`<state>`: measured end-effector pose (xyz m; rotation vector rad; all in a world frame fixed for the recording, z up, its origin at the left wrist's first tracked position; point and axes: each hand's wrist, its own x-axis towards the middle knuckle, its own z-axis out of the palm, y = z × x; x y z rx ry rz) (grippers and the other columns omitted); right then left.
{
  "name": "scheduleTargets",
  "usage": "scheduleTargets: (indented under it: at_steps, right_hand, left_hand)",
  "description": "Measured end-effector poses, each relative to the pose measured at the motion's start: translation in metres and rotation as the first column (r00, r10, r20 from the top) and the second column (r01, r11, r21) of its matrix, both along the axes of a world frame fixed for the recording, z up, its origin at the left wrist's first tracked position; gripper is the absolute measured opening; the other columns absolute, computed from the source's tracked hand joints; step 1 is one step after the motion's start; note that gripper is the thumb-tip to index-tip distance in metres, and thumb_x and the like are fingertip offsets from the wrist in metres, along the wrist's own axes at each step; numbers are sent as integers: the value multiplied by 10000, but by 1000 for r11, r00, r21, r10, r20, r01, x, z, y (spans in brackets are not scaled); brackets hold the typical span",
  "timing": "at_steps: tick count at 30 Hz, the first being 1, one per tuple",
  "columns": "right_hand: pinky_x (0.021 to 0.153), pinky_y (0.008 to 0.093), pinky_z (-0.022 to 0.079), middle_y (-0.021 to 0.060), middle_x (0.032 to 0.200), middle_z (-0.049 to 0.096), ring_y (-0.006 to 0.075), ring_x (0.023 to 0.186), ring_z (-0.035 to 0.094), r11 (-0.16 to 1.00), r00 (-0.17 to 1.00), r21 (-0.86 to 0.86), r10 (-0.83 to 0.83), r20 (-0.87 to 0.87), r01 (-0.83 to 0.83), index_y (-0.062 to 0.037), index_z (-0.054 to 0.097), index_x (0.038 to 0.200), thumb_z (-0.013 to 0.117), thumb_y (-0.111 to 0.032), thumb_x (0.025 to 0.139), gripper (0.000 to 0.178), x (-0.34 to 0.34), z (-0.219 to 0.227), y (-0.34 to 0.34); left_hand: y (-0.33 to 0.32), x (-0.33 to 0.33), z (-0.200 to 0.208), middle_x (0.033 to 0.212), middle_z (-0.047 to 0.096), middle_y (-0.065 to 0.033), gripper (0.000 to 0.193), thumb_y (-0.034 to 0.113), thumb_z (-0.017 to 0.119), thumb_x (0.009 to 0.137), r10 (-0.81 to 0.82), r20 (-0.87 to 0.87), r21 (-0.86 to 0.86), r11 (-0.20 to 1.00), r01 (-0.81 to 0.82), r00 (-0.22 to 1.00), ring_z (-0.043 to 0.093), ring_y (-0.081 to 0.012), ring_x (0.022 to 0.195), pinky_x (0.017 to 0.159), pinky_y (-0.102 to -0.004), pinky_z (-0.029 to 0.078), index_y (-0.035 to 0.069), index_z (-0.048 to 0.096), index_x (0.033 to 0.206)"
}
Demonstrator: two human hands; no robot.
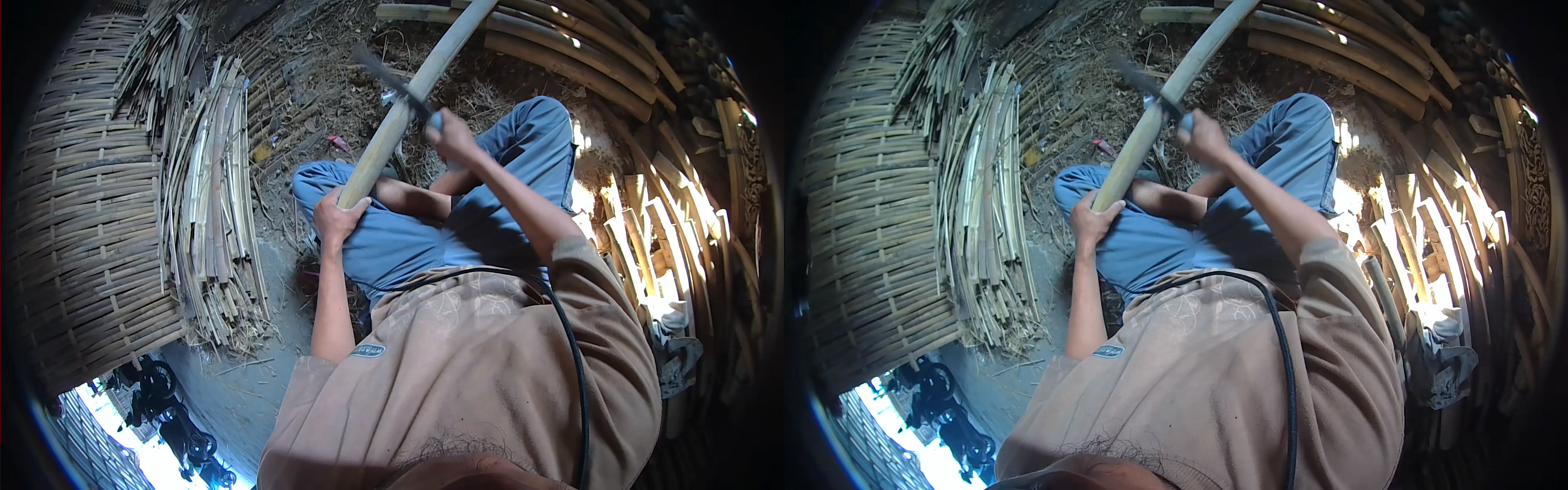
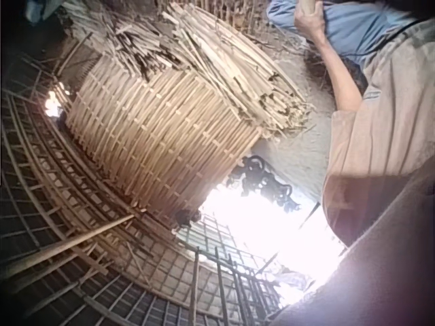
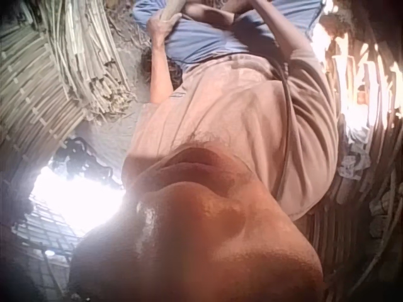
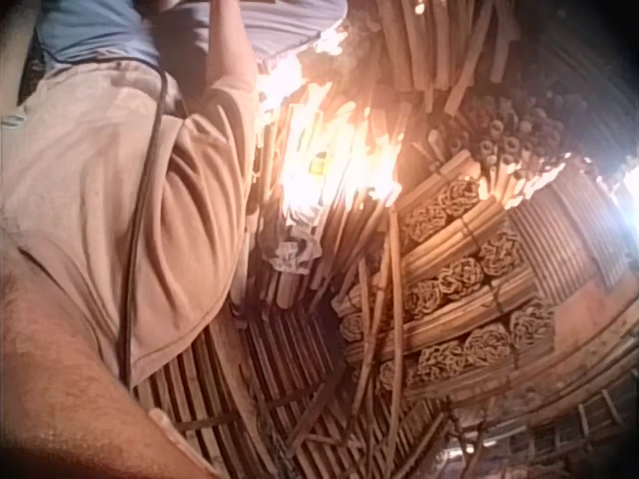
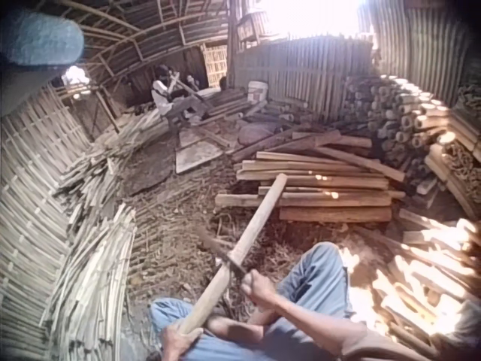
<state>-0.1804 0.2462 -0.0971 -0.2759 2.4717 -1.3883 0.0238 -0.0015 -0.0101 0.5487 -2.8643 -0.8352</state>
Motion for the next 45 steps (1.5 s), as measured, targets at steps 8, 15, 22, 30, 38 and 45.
scheduleTargets:
  at_steps: [8,15,22,30,38,45]
  right_hand:
    - [879,517,536,293,1040,702,448,1014,691,994,993,13,-105,-51,106,3,598,1111,711,-272,888,372,-30,22,15]
    - [896,520,536,297,1057,696,469,1020,684,997,999,66,29,-45,-26,6,607,1098,721,-255,885,356,-9,18,25]
    - [788,473,565,256,967,711,378,918,730,971,971,41,-237,4,237,1,607,1104,705,-262,890,353,-43,9,31]
    - [833,507,547,289,933,702,458,947,700,996,994,-84,28,-109,-37,-9,609,1048,723,-227,891,292,5,21,5]
    - [820,470,540,241,946,695,385,914,702,998,993,24,63,-99,-61,-17,605,1038,749,-289,886,344,14,10,-4]
    - [845,483,559,266,998,720,424,972,710,997,996,-8,-79,-40,78,-1,643,1090,724,-286,885,360,-24,35,13]
  left_hand:
    - [13,1,3,892,744,-154,431,392,882,711,-44,-47,-30,999,43,998,710,-368,857,772,-453,549,92,756,993]
    - [36,12,-14,929,706,-124,466,294,890,650,-62,-212,-330,944,-12,975,633,-356,880,801,-472,527,77,722,1027]
    - [40,7,-14,935,705,-111,504,304,888,654,-67,-225,-345,938,-15,972,641,-341,906,809,-460,534,65,718,1064]
    - [26,3,-8,912,718,-106,430,328,887,673,-112,-214,-251,966,56,970,649,-347,861,796,-454,522,97,717,995]
    - [20,6,-11,922,728,-119,434,330,891,680,-71,-192,-225,974,26,979,652,-357,862,792,-459,525,86,723,997]
    - [31,6,-10,936,723,-114,455,322,891,670,-96,-222,-271,962,34,970,649,-350,872,782,-467,530,96,724,1029]
